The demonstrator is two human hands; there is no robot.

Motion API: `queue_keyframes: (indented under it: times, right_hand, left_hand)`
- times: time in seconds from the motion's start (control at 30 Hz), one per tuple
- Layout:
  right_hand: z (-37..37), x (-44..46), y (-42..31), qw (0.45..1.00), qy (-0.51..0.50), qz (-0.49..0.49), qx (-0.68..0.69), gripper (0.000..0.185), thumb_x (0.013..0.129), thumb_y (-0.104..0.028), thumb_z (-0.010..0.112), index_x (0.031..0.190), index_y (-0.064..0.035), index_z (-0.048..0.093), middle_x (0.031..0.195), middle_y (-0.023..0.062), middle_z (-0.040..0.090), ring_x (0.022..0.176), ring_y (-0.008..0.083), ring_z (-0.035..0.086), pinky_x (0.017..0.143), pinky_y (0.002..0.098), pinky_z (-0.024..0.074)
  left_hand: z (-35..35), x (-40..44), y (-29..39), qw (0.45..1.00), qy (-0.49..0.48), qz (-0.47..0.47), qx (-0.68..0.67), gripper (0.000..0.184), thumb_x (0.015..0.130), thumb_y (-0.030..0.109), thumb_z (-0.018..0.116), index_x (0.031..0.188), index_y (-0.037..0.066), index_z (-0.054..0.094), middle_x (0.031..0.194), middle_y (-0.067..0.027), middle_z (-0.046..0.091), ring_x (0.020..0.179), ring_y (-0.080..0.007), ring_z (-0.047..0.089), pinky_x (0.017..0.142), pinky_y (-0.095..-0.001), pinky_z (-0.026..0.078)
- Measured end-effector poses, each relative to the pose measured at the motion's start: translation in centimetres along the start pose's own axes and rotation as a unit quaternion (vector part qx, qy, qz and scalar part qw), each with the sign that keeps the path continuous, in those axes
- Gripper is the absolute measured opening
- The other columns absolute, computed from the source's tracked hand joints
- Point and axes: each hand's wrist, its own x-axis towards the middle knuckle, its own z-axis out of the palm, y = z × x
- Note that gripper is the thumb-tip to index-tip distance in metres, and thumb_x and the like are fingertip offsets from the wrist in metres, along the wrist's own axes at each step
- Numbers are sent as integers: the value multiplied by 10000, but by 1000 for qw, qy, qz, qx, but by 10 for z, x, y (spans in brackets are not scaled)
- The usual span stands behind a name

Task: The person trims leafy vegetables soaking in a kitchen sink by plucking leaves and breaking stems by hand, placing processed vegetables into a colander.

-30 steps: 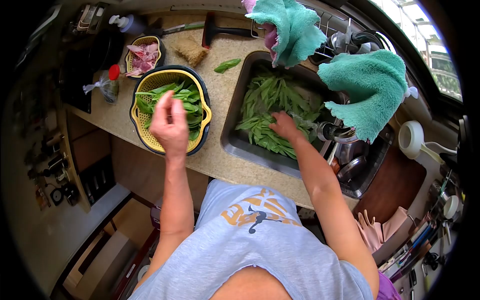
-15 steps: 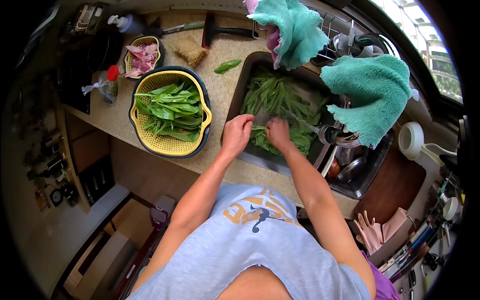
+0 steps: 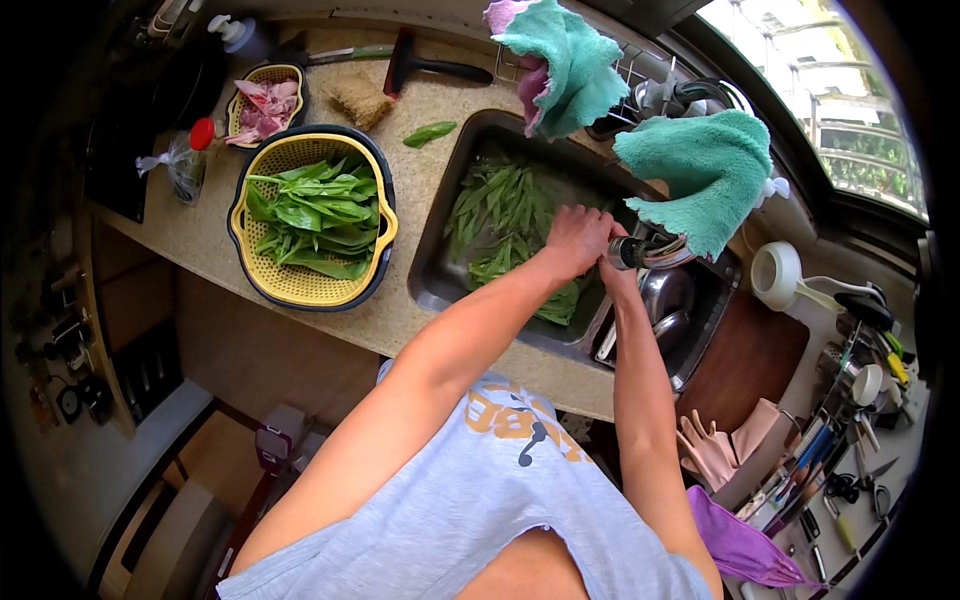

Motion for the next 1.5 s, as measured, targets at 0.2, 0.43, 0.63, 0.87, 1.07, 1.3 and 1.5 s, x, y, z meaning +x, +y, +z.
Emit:
queue_keyframes:
  times: [0.2,0.43,0.63,0.87,1.07,1.3,1.5]
  right_hand:
    - [19,15,-39,975,-68,205,47,238,914,-178,621,1075,-4,612,901,39,649,816,126,598,719,269,486]
    - [56,42,-64,945,-231,228,-46,316,833,-176,608,1095,0,628,921,91,689,818,190,661,666,311,503]
    - [60,45,-58,941,-229,22,-250,247,774,-209,638,935,-28,688,846,146,690,784,281,667,718,360,505]
    - [50,38,-59,936,-205,49,-283,260,764,-223,612,923,-36,699,815,169,687,784,323,668,725,409,512]
    - [46,37,-51,949,-187,70,-243,291,772,-199,616,978,-12,698,753,160,688,689,272,671,676,378,523]
    - [51,42,-66,947,-194,254,-33,248,853,-152,618,971,57,682,744,86,677,624,126,648,570,272,511]
    - [34,33,-47,947,-176,269,4,300,839,-144,647,1068,48,632,804,78,668,627,136,650,547,263,507]
  left_hand:
    - [3,-26,-62,905,41,-207,-370,271,796,159,674,1023,11,677,870,-109,704,762,-199,676,655,-332,527]
    - [-39,-65,-92,734,-4,-321,-598,170,875,152,662,967,14,697,814,-44,693,643,-111,616,593,-257,478]
    - [-38,-65,-91,706,-7,-358,-612,172,875,148,674,973,9,695,813,-51,690,640,-117,617,601,-249,490]
    - [-33,-58,-82,784,-18,-276,-556,123,811,91,689,873,-15,702,787,-87,678,631,-138,620,579,-279,517]
    - [-50,-56,-91,716,41,-369,-592,147,832,111,621,891,-14,674,688,-47,613,539,-129,561,479,-246,430]
    - [-55,-60,-80,676,59,-399,-616,147,871,170,582,934,57,653,723,-12,613,661,-104,583,547,-260,404]
    - [-61,-60,-87,660,39,-404,-632,171,915,202,563,987,69,640,798,-8,627,671,-113,598,609,-270,450]
